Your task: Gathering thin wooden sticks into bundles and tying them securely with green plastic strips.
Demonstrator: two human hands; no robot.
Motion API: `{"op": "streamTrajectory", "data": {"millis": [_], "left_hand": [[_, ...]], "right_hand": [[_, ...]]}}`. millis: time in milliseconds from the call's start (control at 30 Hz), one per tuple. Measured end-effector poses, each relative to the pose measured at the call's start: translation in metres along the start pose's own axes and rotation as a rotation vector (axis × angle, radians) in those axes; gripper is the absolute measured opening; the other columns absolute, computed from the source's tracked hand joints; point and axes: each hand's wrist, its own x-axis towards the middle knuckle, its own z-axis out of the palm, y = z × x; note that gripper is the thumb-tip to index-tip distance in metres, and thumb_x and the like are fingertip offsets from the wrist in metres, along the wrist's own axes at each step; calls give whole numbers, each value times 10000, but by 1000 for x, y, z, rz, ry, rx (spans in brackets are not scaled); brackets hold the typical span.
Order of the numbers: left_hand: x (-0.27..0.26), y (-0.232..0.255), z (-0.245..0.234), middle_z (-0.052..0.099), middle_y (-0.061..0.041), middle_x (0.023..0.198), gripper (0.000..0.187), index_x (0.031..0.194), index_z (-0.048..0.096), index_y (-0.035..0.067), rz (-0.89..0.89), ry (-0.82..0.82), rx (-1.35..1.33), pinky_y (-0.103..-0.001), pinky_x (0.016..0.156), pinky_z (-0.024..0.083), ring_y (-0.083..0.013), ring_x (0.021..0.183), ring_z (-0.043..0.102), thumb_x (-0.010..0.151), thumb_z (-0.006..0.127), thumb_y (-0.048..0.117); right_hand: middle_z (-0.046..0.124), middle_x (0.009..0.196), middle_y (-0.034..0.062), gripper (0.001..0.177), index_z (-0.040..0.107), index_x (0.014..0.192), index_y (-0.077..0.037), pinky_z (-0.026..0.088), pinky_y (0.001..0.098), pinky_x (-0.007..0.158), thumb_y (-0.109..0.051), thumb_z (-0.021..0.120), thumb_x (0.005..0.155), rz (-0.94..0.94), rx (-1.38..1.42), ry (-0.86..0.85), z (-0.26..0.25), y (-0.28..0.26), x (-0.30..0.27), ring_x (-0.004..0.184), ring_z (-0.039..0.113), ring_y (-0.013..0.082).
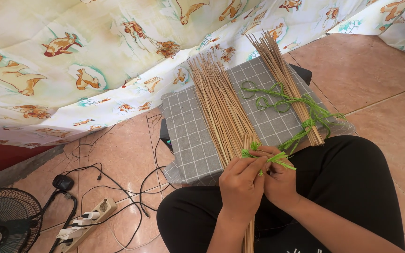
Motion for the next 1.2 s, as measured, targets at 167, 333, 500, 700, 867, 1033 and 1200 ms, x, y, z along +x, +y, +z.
{"op": "streamTrajectory", "data": {"millis": [167,333,500,700,867,1033,1200], "left_hand": [[-3,3,2,741,-39,914,240,983,800,56,-25,34,-16,-269,615,542,-161,689,664,750,784,1],[11,10,-20,722,-80,993,329,1099,751,25,-68,-73,-270,-235,544,516,-125,661,634,788,809,117],[35,3,-31,634,-8,881,474,1260,699,78,-294,-137,-143,-205,440,449,-63,510,540,847,754,305],[44,-18,-19,698,-79,702,202,963,805,58,-215,-342,-76,-254,432,513,-212,547,699,953,711,237],[37,-28,-4,655,-101,549,159,908,810,33,-452,-274,-383,-246,385,455,-148,431,606,962,723,156],[46,-27,-23,655,-86,533,193,968,794,24,-558,-422,-368,-244,413,469,-125,443,590,988,670,170],[68,-1,-53,729,-194,707,196,1067,758,-51,-401,-691,-126,-358,568,590,-282,647,741,945,630,33]], "right_hand": [[742,1104,91,226,739,1002,-18,565,276,873,65,684,800,-85,-86,65,1,-8,6,1062,676,188],[663,1201,121,372,701,1097,19,509,250,705,-62,755,738,-21,-3,-19,-10,-2,4,880,625,147],[705,1128,82,237,719,1025,33,508,216,604,110,691,803,11,29,22,-11,-10,9,729,621,118],[767,756,125,58,806,909,-12,539,259,512,-9,764,869,-86,-20,145,-9,-40,25,515,637,106],[726,715,164,86,790,934,26,520,260,464,0,767,855,-104,26,151,-15,-56,36,472,602,130],[785,808,106,139,826,941,-64,565,292,479,-5,798,818,-245,-149,95,-22,-38,32,462,648,157],[744,831,86,127,811,936,-61,561,280,521,5,712,891,-188,-80,27,-29,-22,28,544,620,110]]}}
